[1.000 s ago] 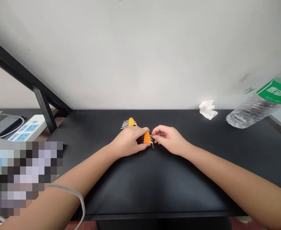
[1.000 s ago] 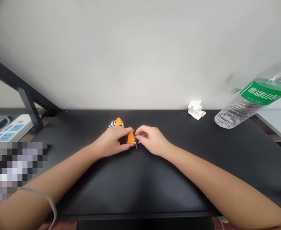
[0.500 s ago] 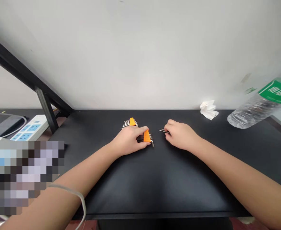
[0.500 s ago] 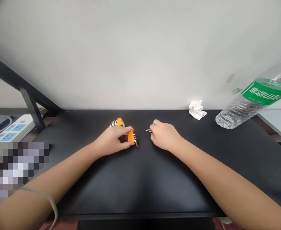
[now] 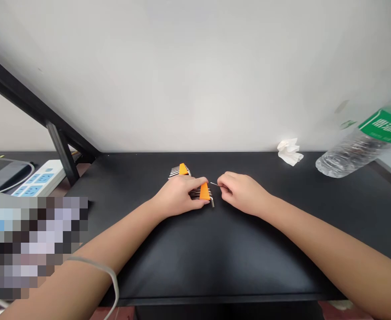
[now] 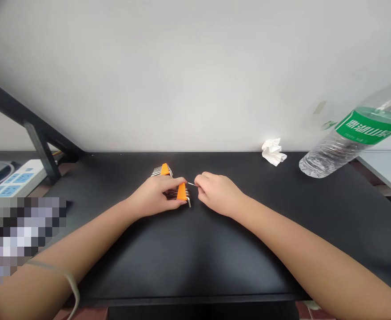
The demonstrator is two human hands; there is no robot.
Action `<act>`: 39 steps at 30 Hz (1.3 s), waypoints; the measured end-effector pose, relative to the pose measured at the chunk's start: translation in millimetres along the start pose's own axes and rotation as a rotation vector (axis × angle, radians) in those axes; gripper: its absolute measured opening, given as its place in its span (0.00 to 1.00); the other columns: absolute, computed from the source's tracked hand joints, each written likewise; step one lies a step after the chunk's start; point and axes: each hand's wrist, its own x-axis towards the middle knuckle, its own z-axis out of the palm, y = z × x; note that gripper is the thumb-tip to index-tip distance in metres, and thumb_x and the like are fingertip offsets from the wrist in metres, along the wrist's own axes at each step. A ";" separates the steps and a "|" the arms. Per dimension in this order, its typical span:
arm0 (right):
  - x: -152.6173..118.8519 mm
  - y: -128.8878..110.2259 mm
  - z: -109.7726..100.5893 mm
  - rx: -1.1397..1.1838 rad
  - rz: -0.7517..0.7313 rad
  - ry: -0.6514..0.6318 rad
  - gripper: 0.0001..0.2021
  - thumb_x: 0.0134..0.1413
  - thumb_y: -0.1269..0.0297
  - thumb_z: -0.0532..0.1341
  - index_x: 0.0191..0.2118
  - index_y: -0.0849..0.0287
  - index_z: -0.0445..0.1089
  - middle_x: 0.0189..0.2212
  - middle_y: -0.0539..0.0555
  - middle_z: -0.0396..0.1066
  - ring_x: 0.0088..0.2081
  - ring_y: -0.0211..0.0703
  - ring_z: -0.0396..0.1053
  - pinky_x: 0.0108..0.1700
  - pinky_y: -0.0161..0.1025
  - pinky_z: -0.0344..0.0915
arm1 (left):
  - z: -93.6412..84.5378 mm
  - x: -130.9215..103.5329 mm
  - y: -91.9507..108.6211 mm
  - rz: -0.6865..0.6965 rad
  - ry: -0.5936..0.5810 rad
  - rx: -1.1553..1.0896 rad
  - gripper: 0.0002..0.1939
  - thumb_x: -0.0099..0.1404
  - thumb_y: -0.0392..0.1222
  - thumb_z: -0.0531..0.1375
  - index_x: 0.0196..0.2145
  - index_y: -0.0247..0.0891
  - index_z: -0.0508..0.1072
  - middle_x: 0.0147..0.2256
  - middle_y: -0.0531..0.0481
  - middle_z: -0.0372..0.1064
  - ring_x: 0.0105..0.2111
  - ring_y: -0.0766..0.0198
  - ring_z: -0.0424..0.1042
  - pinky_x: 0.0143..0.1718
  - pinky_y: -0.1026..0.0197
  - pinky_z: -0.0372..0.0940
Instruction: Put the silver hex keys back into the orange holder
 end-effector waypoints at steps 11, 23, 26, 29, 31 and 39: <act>-3.6 2.9 0.5 -0.083 -0.157 -0.015 0.11 0.67 0.73 0.52 0.40 0.58 0.71 0.39 0.54 0.68 0.28 0.37 0.59 0.30 0.38 0.51 | 0.1 -0.6 -0.4 -0.010 -0.010 0.010 0.13 0.62 0.48 0.66 0.43 0.44 0.74 0.28 0.56 0.68 0.30 0.64 0.68 0.33 0.62 0.60; -7.7 -12.9 -1.7 -0.047 -0.167 0.041 0.13 0.68 0.74 0.48 0.38 0.55 0.68 0.37 0.55 0.68 0.37 0.45 0.62 0.36 0.41 0.58 | 4.5 -1.0 -5.0 0.082 0.066 -0.018 0.17 0.64 0.43 0.65 0.50 0.44 0.73 0.39 0.49 0.75 0.40 0.58 0.73 0.43 0.57 0.67; -7.4 -14.6 3.2 -0.014 -0.236 0.052 0.12 0.66 0.76 0.49 0.39 0.56 0.68 0.40 0.56 0.68 0.39 0.45 0.63 0.38 0.41 0.61 | 3.9 0.0 -1.5 0.097 0.050 -0.029 0.16 0.64 0.42 0.65 0.49 0.43 0.73 0.36 0.50 0.74 0.39 0.58 0.73 0.42 0.57 0.67; -5.4 -17.1 9.2 0.235 -0.217 0.103 0.10 0.64 0.77 0.52 0.42 0.56 0.67 0.44 0.56 0.68 0.40 0.42 0.65 0.41 0.40 0.64 | 2.8 0.2 1.9 0.111 0.042 -0.045 0.13 0.63 0.42 0.65 0.46 0.42 0.74 0.35 0.50 0.72 0.38 0.58 0.72 0.41 0.58 0.66; -3.4 -18.6 12.6 0.430 -0.131 0.147 0.08 0.64 0.75 0.54 0.41 0.56 0.67 0.42 0.54 0.69 0.39 0.41 0.67 0.41 0.39 0.65 | 2.1 0.2 3.2 0.138 0.052 -0.062 0.12 0.63 0.42 0.65 0.45 0.41 0.74 0.35 0.49 0.72 0.39 0.58 0.72 0.42 0.58 0.66; 4.3 -10.6 14.3 0.758 0.165 0.070 0.06 0.65 0.63 0.58 0.37 0.56 0.71 0.36 0.51 0.71 0.35 0.40 0.69 0.38 0.39 0.67 | 2.1 -0.7 1.5 0.152 0.055 -0.075 0.15 0.65 0.42 0.64 0.49 0.42 0.73 0.36 0.49 0.74 0.38 0.59 0.73 0.42 0.58 0.67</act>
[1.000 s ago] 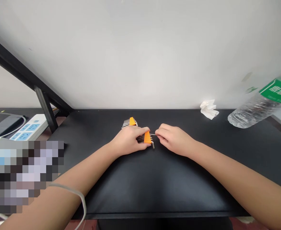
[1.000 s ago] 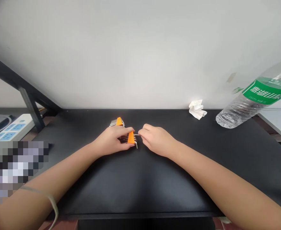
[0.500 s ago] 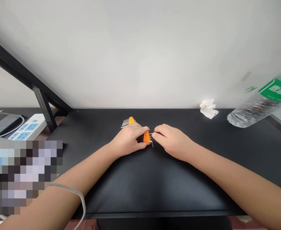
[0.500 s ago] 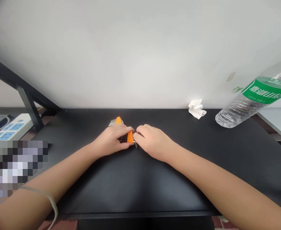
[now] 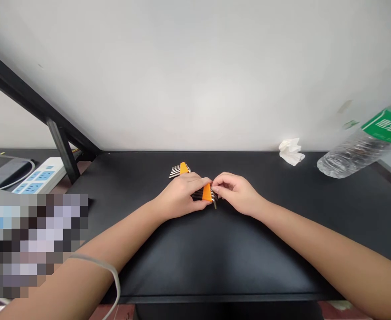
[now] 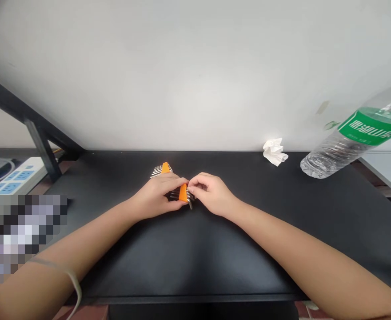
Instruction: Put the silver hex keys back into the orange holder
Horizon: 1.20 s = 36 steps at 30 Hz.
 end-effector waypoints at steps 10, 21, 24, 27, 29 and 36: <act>0.8 7.0 -44.6 -0.912 0.043 -0.064 0.03 0.59 0.68 0.60 0.33 0.56 0.69 0.35 0.52 0.70 0.28 0.39 0.65 0.30 0.38 0.56 | -0.5 -2.0 -4.2 -0.162 -0.114 0.090 0.18 0.62 0.44 0.65 0.49 0.43 0.73 0.33 0.52 0.73 0.33 0.59 0.74 0.35 0.59 0.65; 1.4 10.5 -38.7 -1.143 0.043 -0.082 0.08 0.62 0.71 0.56 0.32 0.59 0.68 0.34 0.54 0.69 0.23 0.37 0.59 0.26 0.39 0.48 | 0.3 -1.7 -8.5 -0.175 -0.115 0.082 0.18 0.62 0.43 0.64 0.50 0.44 0.73 0.37 0.50 0.76 0.37 0.57 0.75 0.36 0.58 0.67; 0.1 6.8 -37.6 -1.202 0.045 -0.114 0.09 0.63 0.70 0.56 0.31 0.59 0.68 0.33 0.54 0.68 0.22 0.36 0.58 0.25 0.39 0.46 | -0.5 -1.6 -8.7 -0.183 -0.106 0.083 0.19 0.62 0.44 0.64 0.51 0.44 0.73 0.39 0.50 0.77 0.38 0.56 0.76 0.38 0.57 0.68; -1.4 2.9 -36.2 -1.240 0.047 -0.144 0.10 0.63 0.71 0.55 0.29 0.59 0.68 0.32 0.53 0.67 0.22 0.36 0.57 0.24 0.39 0.44 | -1.6 -2.0 -8.5 -0.195 -0.116 0.085 0.20 0.62 0.44 0.64 0.52 0.45 0.73 0.41 0.49 0.77 0.40 0.55 0.76 0.39 0.57 0.68; -2.1 1.2 -35.3 -1.246 0.028 -0.136 0.10 0.62 0.72 0.55 0.29 0.59 0.67 0.32 0.53 0.67 0.22 0.36 0.58 0.24 0.39 0.43 | -2.0 -2.4 -8.5 -0.196 -0.119 0.082 0.20 0.62 0.44 0.64 0.53 0.45 0.73 0.40 0.49 0.77 0.39 0.55 0.76 0.40 0.57 0.68; -3.8 -2.8 -27.6 -1.131 -0.084 -0.056 0.06 0.62 0.72 0.55 0.33 0.58 0.66 0.31 0.51 0.68 0.26 0.38 0.61 0.27 0.38 0.48 | 0.9 -1.5 -9.4 -0.147 -0.097 0.095 0.20 0.63 0.42 0.64 0.53 0.43 0.72 0.40 0.49 0.77 0.39 0.55 0.75 0.41 0.56 0.68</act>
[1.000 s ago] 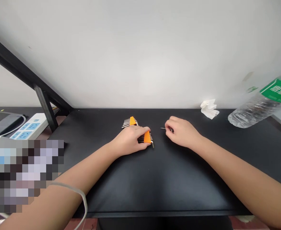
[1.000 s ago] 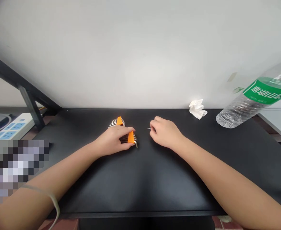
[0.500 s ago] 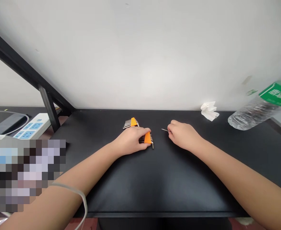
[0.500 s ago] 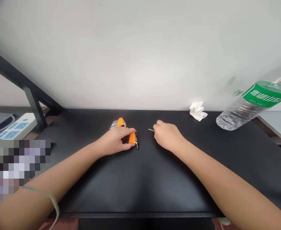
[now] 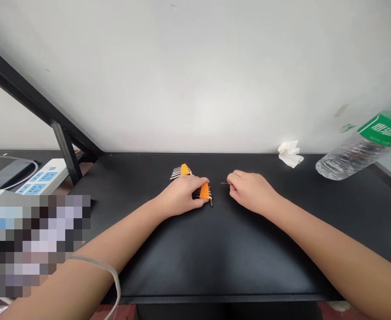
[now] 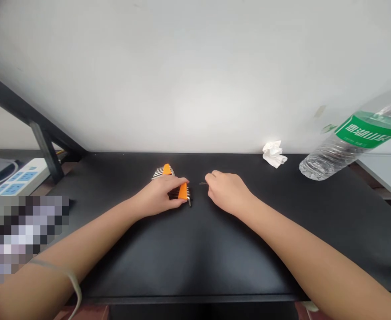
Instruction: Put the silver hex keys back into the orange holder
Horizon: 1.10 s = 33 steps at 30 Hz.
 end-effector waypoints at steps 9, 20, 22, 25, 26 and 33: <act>-3.6 -11.2 10.5 0.192 -0.135 0.078 0.08 0.65 0.71 0.55 0.36 0.58 0.69 0.32 0.51 0.70 0.28 0.37 0.62 0.28 0.37 0.50 | 1.9 0.7 0.7 0.032 0.015 -0.013 0.21 0.62 0.40 0.65 0.53 0.43 0.72 0.39 0.50 0.77 0.40 0.55 0.75 0.42 0.56 0.68; -2.8 -10.6 14.7 0.227 -0.178 0.141 0.09 0.67 0.71 0.55 0.37 0.58 0.71 0.31 0.51 0.69 0.27 0.36 0.61 0.28 0.36 0.50 | 1.2 0.4 3.8 0.027 0.001 -0.008 0.21 0.62 0.40 0.65 0.54 0.41 0.72 0.40 0.49 0.77 0.40 0.56 0.76 0.45 0.55 0.69; -3.4 -9.5 14.0 0.201 -0.198 0.151 0.09 0.67 0.71 0.54 0.38 0.59 0.71 0.31 0.51 0.68 0.26 0.36 0.59 0.27 0.36 0.49 | 1.7 0.3 3.0 0.029 -0.005 -0.007 0.22 0.62 0.39 0.65 0.54 0.41 0.72 0.41 0.49 0.78 0.41 0.56 0.76 0.45 0.55 0.69; -4.9 -7.8 11.6 0.126 -0.269 0.177 0.11 0.67 0.74 0.53 0.38 0.59 0.71 0.32 0.52 0.68 0.25 0.36 0.56 0.25 0.37 0.47 | 3.2 0.0 1.2 0.044 -0.005 -0.006 0.22 0.61 0.40 0.66 0.54 0.40 0.73 0.40 0.47 0.77 0.41 0.55 0.75 0.46 0.53 0.70; -5.4 -7.4 10.7 0.117 -0.300 0.185 0.12 0.66 0.75 0.52 0.38 0.59 0.72 0.33 0.52 0.68 0.26 0.37 0.56 0.25 0.37 0.47 | 3.6 0.0 0.8 0.056 0.008 -0.011 0.22 0.61 0.41 0.66 0.54 0.40 0.73 0.40 0.46 0.77 0.42 0.54 0.75 0.46 0.53 0.70; -1.2 -13.4 7.4 0.805 -0.288 0.272 0.10 0.68 0.71 0.56 0.41 0.56 0.75 0.38 0.53 0.74 0.35 0.39 0.70 0.38 0.37 0.66 | -1.3 0.9 8.6 0.210 0.081 -0.152 0.14 0.64 0.44 0.67 0.47 0.41 0.77 0.41 0.46 0.76 0.49 0.53 0.71 0.51 0.53 0.69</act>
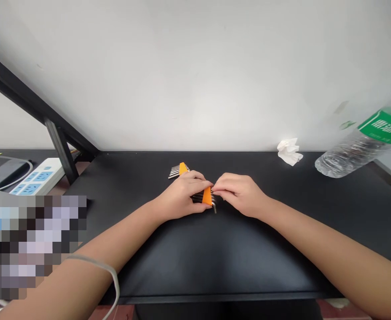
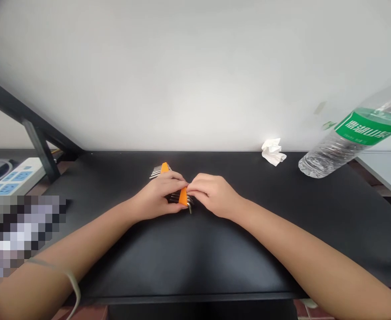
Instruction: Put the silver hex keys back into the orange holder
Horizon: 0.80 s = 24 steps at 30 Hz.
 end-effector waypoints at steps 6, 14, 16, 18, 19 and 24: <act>6.9 -5.7 10.4 0.755 0.658 -0.056 0.18 0.55 0.50 0.71 0.34 0.56 0.66 0.24 0.45 0.66 0.23 0.34 0.62 0.24 0.33 0.59 | -1.5 1.4 11.0 0.086 0.077 0.000 0.15 0.66 0.42 0.64 0.51 0.43 0.74 0.37 0.47 0.75 0.41 0.57 0.72 0.48 0.51 0.69; 5.2 1.0 1.6 0.207 0.543 -0.066 0.17 0.69 0.49 0.56 0.38 0.57 0.72 0.28 0.50 0.70 0.27 0.39 0.66 0.30 0.37 0.63 | 3.6 -3.4 3.1 -0.072 0.054 0.052 0.27 0.65 0.38 0.62 0.61 0.40 0.66 0.42 0.45 0.73 0.38 0.59 0.74 0.42 0.57 0.71; 2.7 15.3 -9.6 -0.207 0.316 -0.018 0.11 0.69 0.61 0.57 0.41 0.58 0.74 0.40 0.56 0.72 0.37 0.43 0.69 0.40 0.41 0.66 | 4.5 -4.2 -1.5 -0.169 -0.018 0.062 0.29 0.64 0.37 0.63 0.63 0.42 0.65 0.45 0.45 0.74 0.41 0.57 0.75 0.44 0.56 0.71; 0.4 29.0 -19.8 -0.455 0.160 -0.130 0.09 0.67 0.67 0.58 0.45 0.59 0.76 0.46 0.59 0.71 0.42 0.46 0.69 0.45 0.44 0.65 | 5.1 -4.6 -3.8 -0.255 -0.052 0.037 0.31 0.64 0.37 0.63 0.63 0.43 0.63 0.51 0.44 0.73 0.46 0.55 0.76 0.47 0.55 0.72; -0.2 33.6 -23.2 -0.519 0.119 -0.192 0.09 0.66 0.67 0.59 0.45 0.58 0.76 0.47 0.59 0.71 0.44 0.48 0.69 0.47 0.45 0.65 | 5.2 -4.6 -4.0 -0.290 -0.052 0.013 0.31 0.64 0.37 0.63 0.63 0.43 0.63 0.53 0.44 0.73 0.48 0.55 0.76 0.48 0.54 0.72; 2.9 26.2 -20.0 -0.645 0.136 -0.353 0.07 0.64 0.71 0.59 0.34 0.58 0.72 0.37 0.55 0.71 0.38 0.44 0.68 0.42 0.42 0.63 | 4.4 -3.9 -2.8 -0.357 -0.022 -0.035 0.25 0.64 0.40 0.64 0.58 0.41 0.67 0.52 0.45 0.75 0.49 0.55 0.77 0.51 0.53 0.73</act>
